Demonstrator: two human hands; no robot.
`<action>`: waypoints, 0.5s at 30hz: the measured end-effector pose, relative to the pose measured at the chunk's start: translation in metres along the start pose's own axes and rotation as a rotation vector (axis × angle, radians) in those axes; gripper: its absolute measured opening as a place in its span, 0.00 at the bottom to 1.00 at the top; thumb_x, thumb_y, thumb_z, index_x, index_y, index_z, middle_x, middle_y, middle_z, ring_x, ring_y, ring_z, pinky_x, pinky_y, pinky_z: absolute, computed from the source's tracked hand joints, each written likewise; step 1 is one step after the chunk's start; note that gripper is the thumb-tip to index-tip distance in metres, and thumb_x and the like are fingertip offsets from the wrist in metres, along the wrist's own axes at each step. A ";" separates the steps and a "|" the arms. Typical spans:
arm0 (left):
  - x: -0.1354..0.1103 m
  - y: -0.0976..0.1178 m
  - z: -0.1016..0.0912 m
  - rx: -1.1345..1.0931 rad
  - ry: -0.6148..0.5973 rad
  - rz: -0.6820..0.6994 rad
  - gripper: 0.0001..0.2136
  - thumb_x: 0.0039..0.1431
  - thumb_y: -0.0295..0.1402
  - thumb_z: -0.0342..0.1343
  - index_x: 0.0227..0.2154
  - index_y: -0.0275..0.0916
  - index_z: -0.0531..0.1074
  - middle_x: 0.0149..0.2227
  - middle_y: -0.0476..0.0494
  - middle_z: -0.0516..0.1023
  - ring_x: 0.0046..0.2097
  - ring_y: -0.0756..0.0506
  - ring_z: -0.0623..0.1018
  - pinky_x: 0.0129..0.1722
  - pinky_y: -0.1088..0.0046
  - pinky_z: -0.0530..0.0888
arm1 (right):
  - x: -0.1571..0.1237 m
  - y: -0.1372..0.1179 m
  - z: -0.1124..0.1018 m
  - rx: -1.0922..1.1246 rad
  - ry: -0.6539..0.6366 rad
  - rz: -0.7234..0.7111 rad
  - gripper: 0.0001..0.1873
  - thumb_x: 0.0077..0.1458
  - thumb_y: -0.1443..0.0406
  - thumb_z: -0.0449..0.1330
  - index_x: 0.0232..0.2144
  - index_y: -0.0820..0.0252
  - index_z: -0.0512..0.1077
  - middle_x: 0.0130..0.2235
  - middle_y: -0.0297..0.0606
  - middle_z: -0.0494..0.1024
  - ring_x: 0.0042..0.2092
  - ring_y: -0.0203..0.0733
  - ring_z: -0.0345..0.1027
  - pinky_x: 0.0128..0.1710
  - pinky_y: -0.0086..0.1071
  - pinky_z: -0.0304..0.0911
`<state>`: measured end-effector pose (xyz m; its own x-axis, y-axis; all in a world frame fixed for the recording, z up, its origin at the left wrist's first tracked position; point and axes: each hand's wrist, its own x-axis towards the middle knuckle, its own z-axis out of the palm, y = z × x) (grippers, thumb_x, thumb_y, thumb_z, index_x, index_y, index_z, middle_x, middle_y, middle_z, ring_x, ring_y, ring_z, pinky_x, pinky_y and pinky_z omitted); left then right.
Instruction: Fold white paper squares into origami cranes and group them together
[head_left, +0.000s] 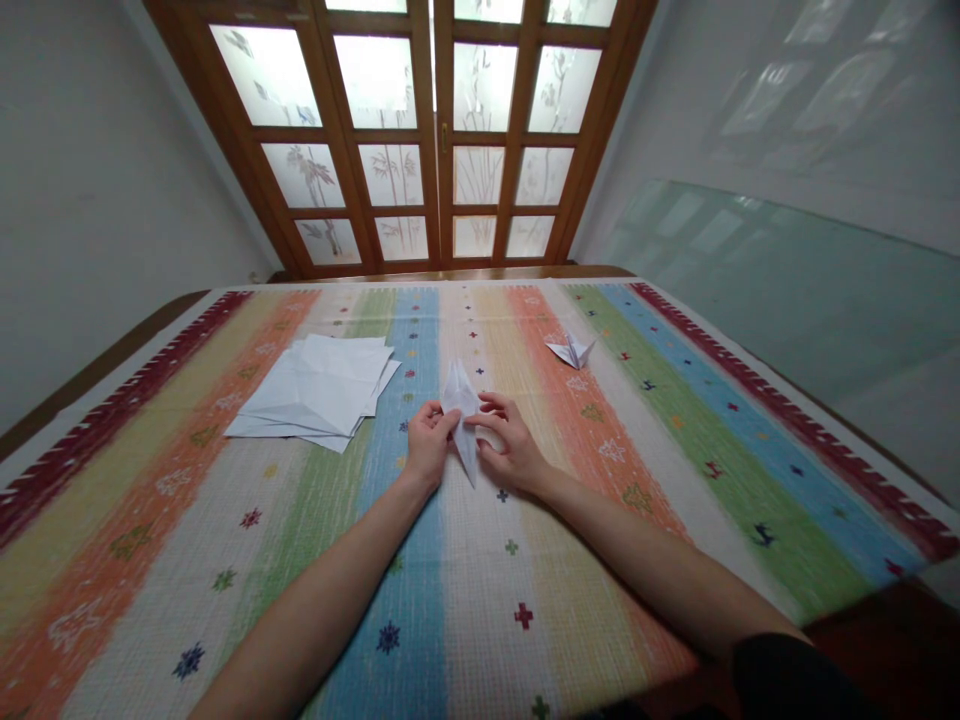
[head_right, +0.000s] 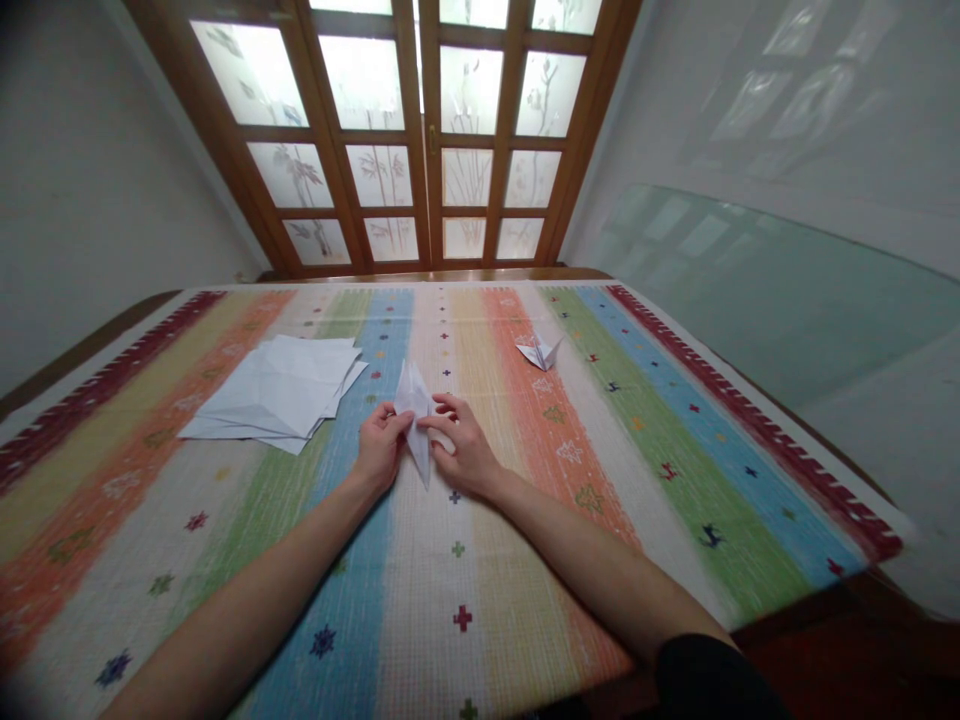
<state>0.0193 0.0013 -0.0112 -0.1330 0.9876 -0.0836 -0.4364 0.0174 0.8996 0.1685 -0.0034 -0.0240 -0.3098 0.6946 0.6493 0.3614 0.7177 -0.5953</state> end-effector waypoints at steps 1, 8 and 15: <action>-0.001 0.000 0.000 -0.010 -0.012 -0.012 0.16 0.38 0.37 0.67 0.26 0.38 0.65 0.21 0.55 0.74 0.21 0.53 0.71 0.23 0.79 0.66 | 0.000 0.001 0.000 0.035 -0.011 0.010 0.19 0.51 0.73 0.57 0.44 0.52 0.75 0.55 0.43 0.65 0.50 0.45 0.65 0.50 0.45 0.65; -0.003 0.002 -0.001 0.020 -0.140 -0.056 0.22 0.37 0.36 0.68 0.36 0.37 0.68 0.21 0.54 0.77 0.20 0.51 0.74 0.24 0.76 0.69 | 0.005 -0.001 -0.003 0.183 0.056 0.197 0.03 0.52 0.65 0.62 0.30 0.53 0.77 0.45 0.40 0.72 0.46 0.45 0.68 0.49 0.43 0.64; -0.002 0.001 -0.001 0.034 -0.271 -0.068 0.19 0.40 0.40 0.68 0.34 0.36 0.71 0.22 0.50 0.78 0.23 0.49 0.77 0.29 0.72 0.74 | 0.009 -0.011 0.001 0.341 0.208 0.439 0.07 0.50 0.61 0.63 0.25 0.56 0.71 0.29 0.34 0.73 0.33 0.39 0.68 0.35 0.34 0.64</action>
<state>0.0185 -0.0004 -0.0109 0.1403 0.9896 -0.0311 -0.4053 0.0861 0.9101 0.1608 -0.0052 -0.0124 -0.0036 0.9304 0.3665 0.1028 0.3649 -0.9253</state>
